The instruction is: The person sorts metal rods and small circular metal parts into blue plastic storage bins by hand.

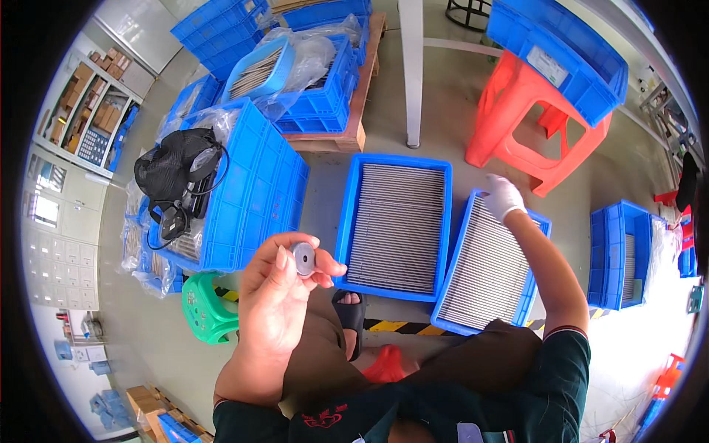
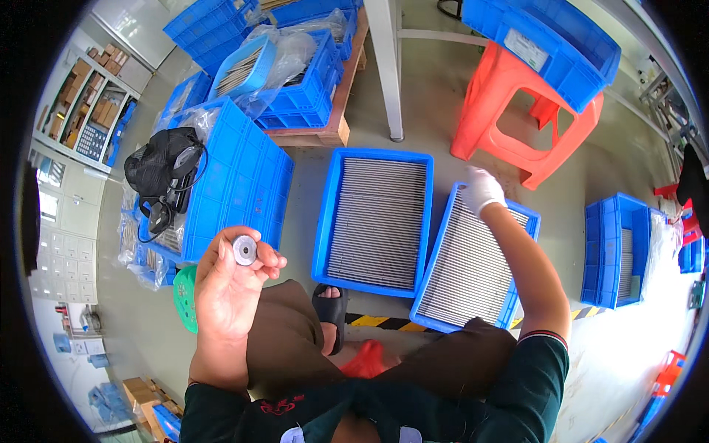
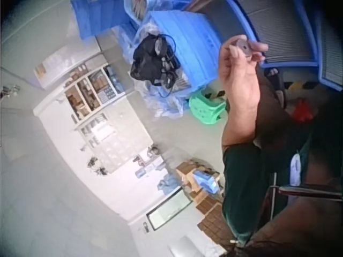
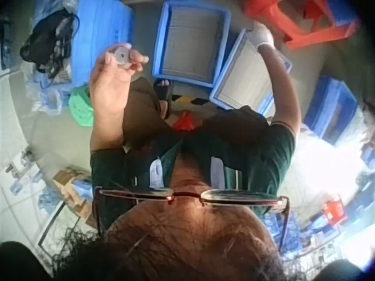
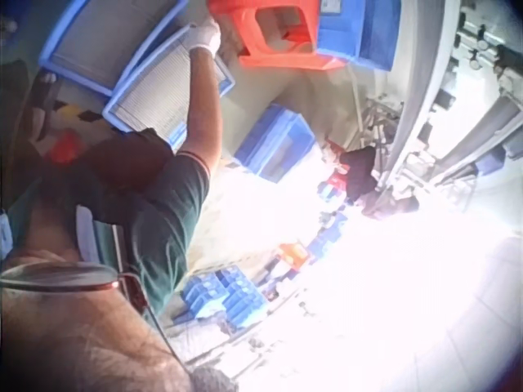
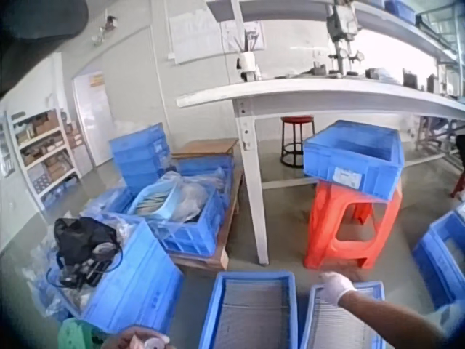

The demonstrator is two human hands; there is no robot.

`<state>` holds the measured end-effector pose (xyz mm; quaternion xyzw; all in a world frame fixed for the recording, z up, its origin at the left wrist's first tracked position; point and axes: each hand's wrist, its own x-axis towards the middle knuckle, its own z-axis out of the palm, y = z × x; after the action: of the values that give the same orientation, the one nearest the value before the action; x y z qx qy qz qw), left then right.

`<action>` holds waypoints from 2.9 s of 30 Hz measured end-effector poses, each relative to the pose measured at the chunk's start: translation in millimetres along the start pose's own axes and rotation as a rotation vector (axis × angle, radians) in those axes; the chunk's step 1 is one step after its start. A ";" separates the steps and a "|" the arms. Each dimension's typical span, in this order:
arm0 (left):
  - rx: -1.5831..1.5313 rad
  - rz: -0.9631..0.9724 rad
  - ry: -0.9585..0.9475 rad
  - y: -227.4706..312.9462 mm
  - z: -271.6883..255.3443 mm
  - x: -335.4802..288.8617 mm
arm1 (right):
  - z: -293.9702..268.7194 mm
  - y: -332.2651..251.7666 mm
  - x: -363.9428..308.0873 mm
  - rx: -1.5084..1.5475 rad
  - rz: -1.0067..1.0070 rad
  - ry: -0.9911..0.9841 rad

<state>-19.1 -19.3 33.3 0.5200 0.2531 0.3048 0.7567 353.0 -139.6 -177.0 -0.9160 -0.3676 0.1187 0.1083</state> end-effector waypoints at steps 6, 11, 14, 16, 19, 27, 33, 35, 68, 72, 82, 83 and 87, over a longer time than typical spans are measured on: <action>-0.103 0.010 -0.009 6.9 -4.8 -5.0 | 42.3 -91.7 30.8 -0.170 -0.320 -0.099; -0.064 -0.028 0.032 12.7 -13.2 -7.9 | 105.5 -97.7 65.0 -0.194 -0.388 -0.068; -0.048 -0.048 0.059 12.2 -25.0 -5.9 | 119.0 -106.9 74.0 -0.260 -0.373 -0.079; -0.058 -0.085 0.114 13.2 -28.2 -3.1 | 125.9 -112.3 79.5 -0.263 -0.289 -0.097; -0.071 -0.085 0.099 14.5 -27.0 -0.1 | 127.3 -118.8 87.1 -0.329 -0.237 -0.107; -0.048 -0.104 0.123 16.3 -31.8 0.2 | 131.0 -121.6 93.7 -0.437 -0.297 -0.112; -0.068 -0.110 0.089 16.3 -32.7 -0.4 | 113.2 -128.0 102.4 -0.438 -0.319 -0.265; -0.076 -0.117 0.074 17.0 -32.2 -0.6 | 113.0 -128.5 92.8 -0.456 -0.323 -0.362; -0.235 -0.029 -0.060 15.0 -37.8 0.2 | 65.4 -132.6 -7.1 0.217 -0.025 -0.344; -0.279 0.026 -0.013 11.0 -36.4 9.3 | -15.9 -144.5 -49.6 0.325 -0.053 -0.196; -0.138 0.198 0.047 -14.8 -6.6 30.7 | -137.2 -123.0 -199.5 0.477 -0.139 0.320; -0.053 0.180 0.007 -17.1 -3.4 30.5 | -137.3 -118.4 -210.0 0.415 -0.125 0.357; 0.032 -0.019 -0.258 -22.2 11.8 24.3 | -134.3 -110.1 -243.2 0.364 -0.206 0.546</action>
<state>10.3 -15.2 14.7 0.5647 0.1632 0.2241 0.7774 150.9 -246.7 15.4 -0.8377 -0.3883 -0.0788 0.3760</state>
